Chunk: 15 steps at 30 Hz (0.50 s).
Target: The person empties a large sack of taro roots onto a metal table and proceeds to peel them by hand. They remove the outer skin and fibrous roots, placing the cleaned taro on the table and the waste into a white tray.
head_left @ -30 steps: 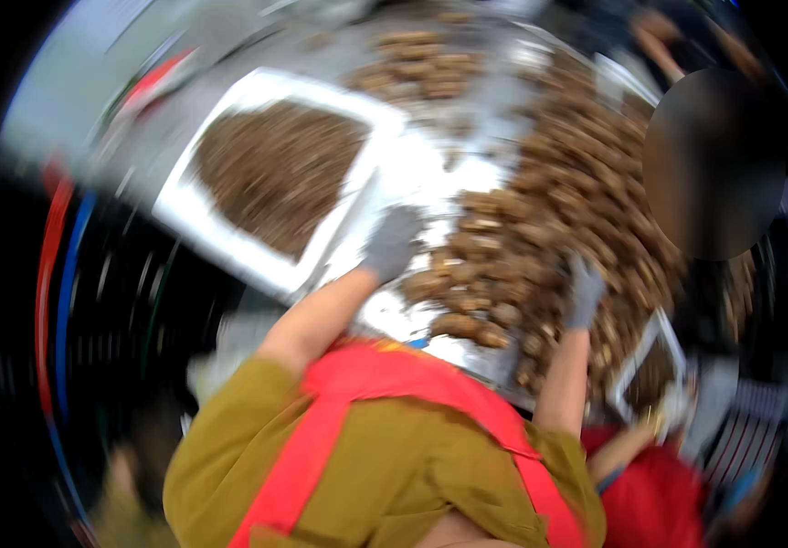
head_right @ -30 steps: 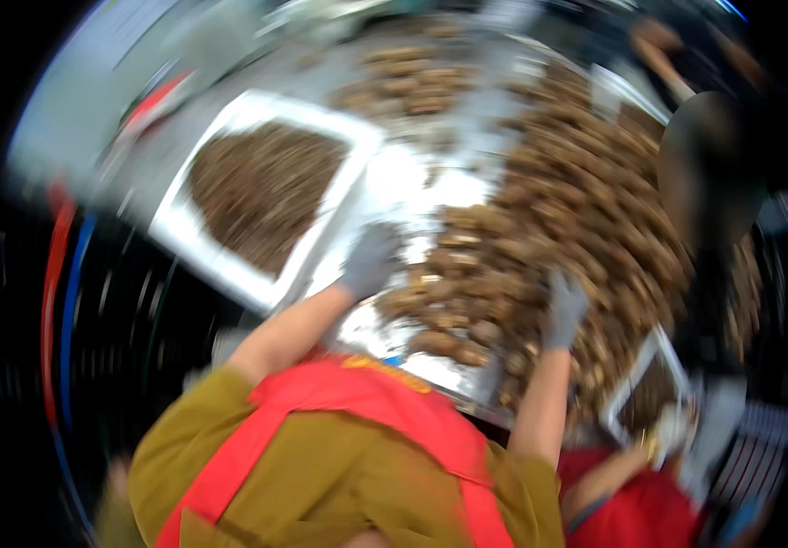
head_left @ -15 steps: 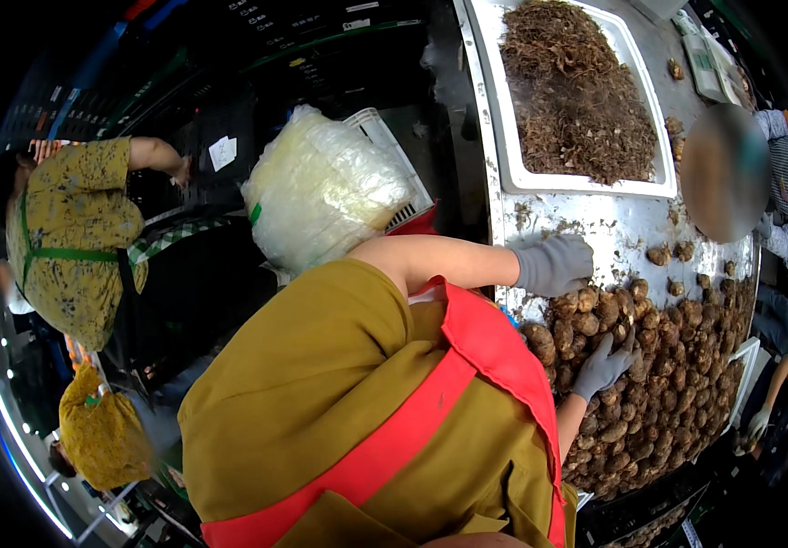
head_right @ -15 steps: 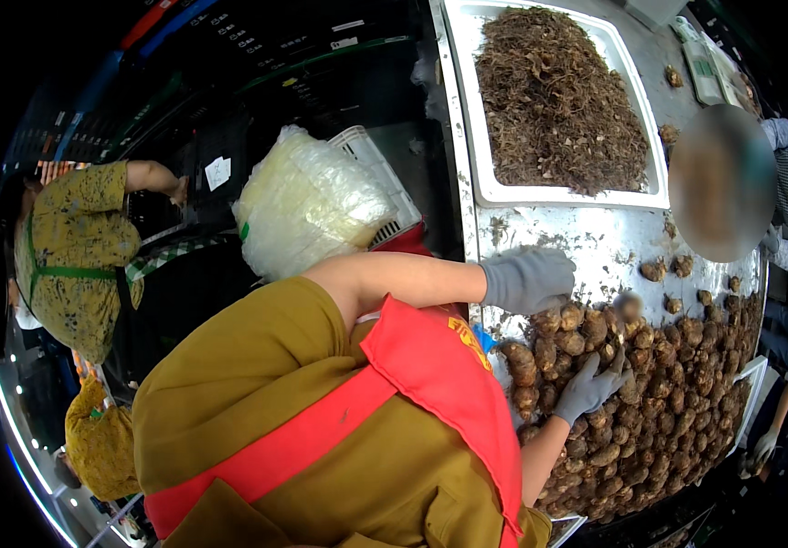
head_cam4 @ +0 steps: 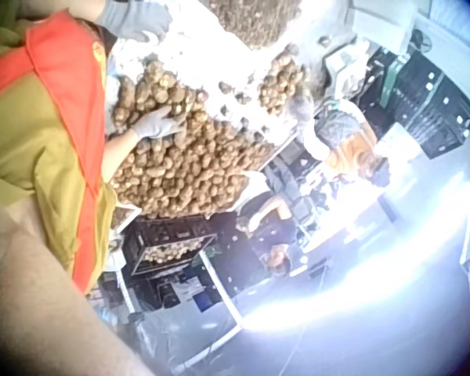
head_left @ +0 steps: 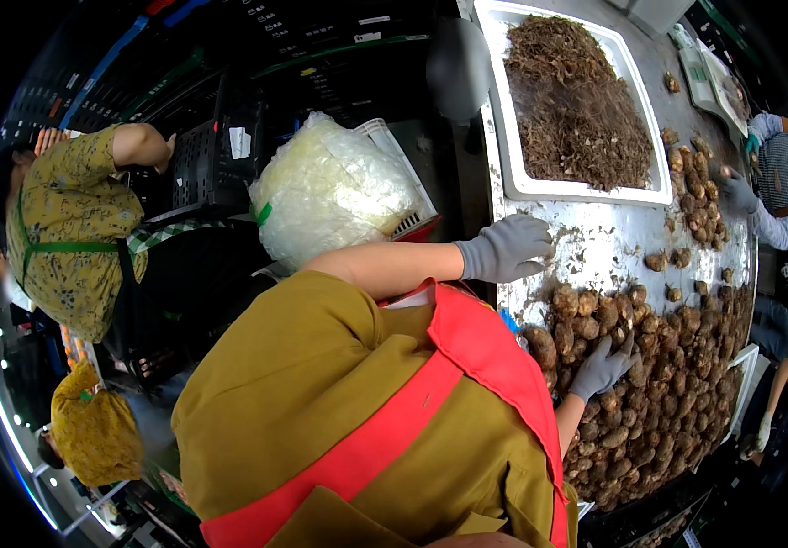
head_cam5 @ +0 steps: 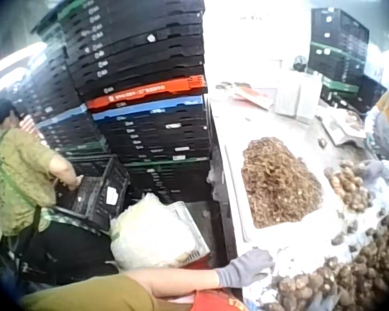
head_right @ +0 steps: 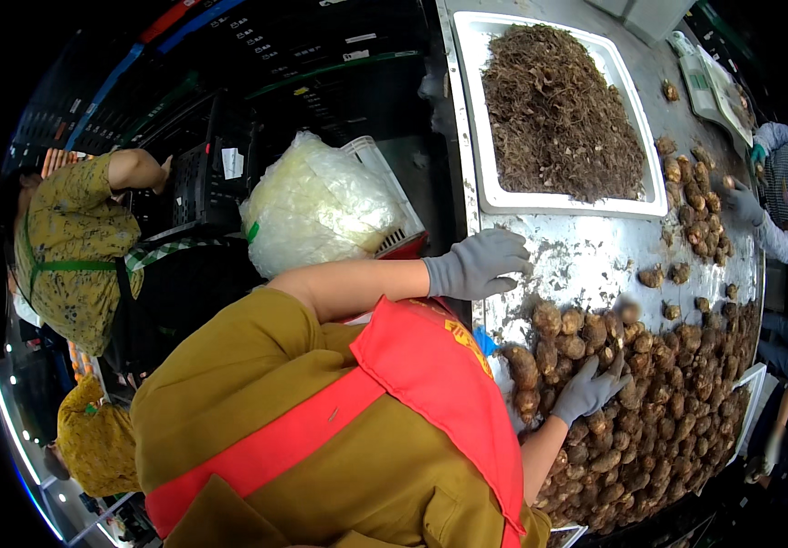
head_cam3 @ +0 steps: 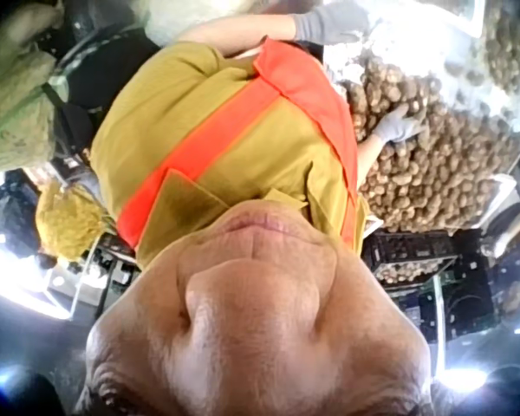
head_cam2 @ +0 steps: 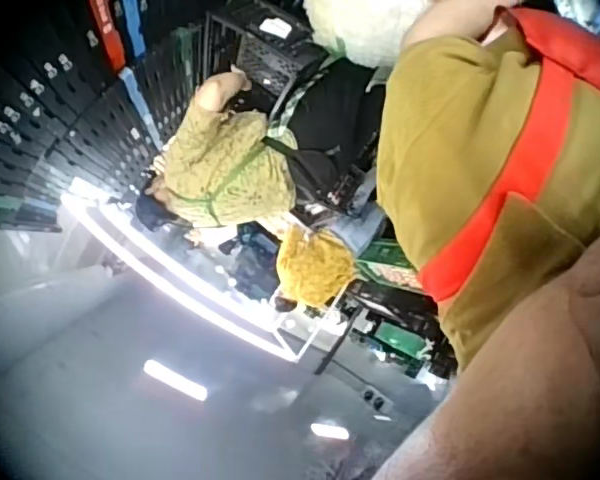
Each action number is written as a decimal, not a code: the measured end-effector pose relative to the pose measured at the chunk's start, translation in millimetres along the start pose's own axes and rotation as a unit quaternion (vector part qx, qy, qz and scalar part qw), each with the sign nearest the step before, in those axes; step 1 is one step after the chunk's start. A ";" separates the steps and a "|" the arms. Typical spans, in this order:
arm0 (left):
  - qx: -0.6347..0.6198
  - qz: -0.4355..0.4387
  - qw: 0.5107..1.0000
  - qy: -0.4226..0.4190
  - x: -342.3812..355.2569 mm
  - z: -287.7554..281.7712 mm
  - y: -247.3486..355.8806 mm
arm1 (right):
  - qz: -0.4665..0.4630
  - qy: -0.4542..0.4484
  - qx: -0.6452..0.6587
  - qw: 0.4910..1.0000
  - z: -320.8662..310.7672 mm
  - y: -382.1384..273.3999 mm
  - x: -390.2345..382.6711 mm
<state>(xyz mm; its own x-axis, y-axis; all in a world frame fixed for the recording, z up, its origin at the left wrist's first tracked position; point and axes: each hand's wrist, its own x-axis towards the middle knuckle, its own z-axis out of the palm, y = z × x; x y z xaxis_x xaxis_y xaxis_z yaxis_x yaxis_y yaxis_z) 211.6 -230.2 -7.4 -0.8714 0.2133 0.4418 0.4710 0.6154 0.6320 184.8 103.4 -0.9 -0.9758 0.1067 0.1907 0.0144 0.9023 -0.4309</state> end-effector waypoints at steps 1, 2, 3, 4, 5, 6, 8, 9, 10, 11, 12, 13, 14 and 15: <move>0.018 0.014 1.000 -0.013 -2.7 0.6 -1.8 | 0.003 0.001 0.005 1.000 -0.5 -2.1 -1.2; 0.036 0.026 0.999 -0.024 -4.3 1.4 -4.0 | -0.005 0.003 0.004 1.000 0.4 -1.1 -0.5; 0.054 0.038 0.997 -0.035 -6.7 2.8 -6.0 | -0.007 0.008 -0.004 1.000 2.3 4.6 0.4; 0.073 0.056 0.996 0.007 -11.8 7.2 -6.4 | -0.009 0.012 -0.011 1.000 4.9 12.6 2.2; 0.066 0.052 0.996 0.007 -13.3 7.5 -7.6 | -0.008 0.014 -0.021 1.000 5.5 11.6 0.6; 0.059 0.047 0.997 0.006 -13.8 8.0 -8.4 | 0.003 0.000 -0.018 1.000 2.1 7.2 0.7; 0.052 0.043 0.998 0.009 -12.7 7.0 -8.2 | -0.002 0.015 -0.024 1.000 4.8 8.7 1.9; 0.052 0.037 0.998 0.005 -13.3 7.8 -9.1 | -0.004 0.023 -0.027 0.999 4.8 9.4 2.5; 0.051 0.032 0.998 0.001 -14.2 9.0 -9.9 | -0.014 0.012 -0.031 0.999 3.9 10.1 2.2; 0.052 0.032 0.998 -0.002 -11.5 9.9 -10.3 | -0.017 0.016 -0.030 0.999 4.9 12.1 3.6; 0.046 0.025 0.999 -0.012 -10.4 9.9 -10.3 | -0.019 0.020 -0.029 0.999 8.0 15.7 3.7; 0.040 0.018 0.999 -0.023 -10.8 9.0 -10.0 | -0.021 0.024 -0.028 0.999 8.5 18.2 4.6; 0.035 0.011 0.999 -0.038 -11.1 7.6 -10.8 | -0.026 0.016 -0.014 0.999 7.7 14.6 4.8; 0.039 0.015 0.999 -0.033 -10.8 7.5 -10.4 | -0.023 0.018 -0.018 0.999 6.5 12.3 4.6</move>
<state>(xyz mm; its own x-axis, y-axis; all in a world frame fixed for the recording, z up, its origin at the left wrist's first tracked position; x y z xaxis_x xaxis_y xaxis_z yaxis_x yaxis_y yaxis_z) 215.0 -233.2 -23.5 -0.8656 0.2794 0.4155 0.4866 0.6651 0.5665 179.0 112.3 -11.0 -0.9671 0.0793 0.2417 -0.0217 0.9209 -0.3892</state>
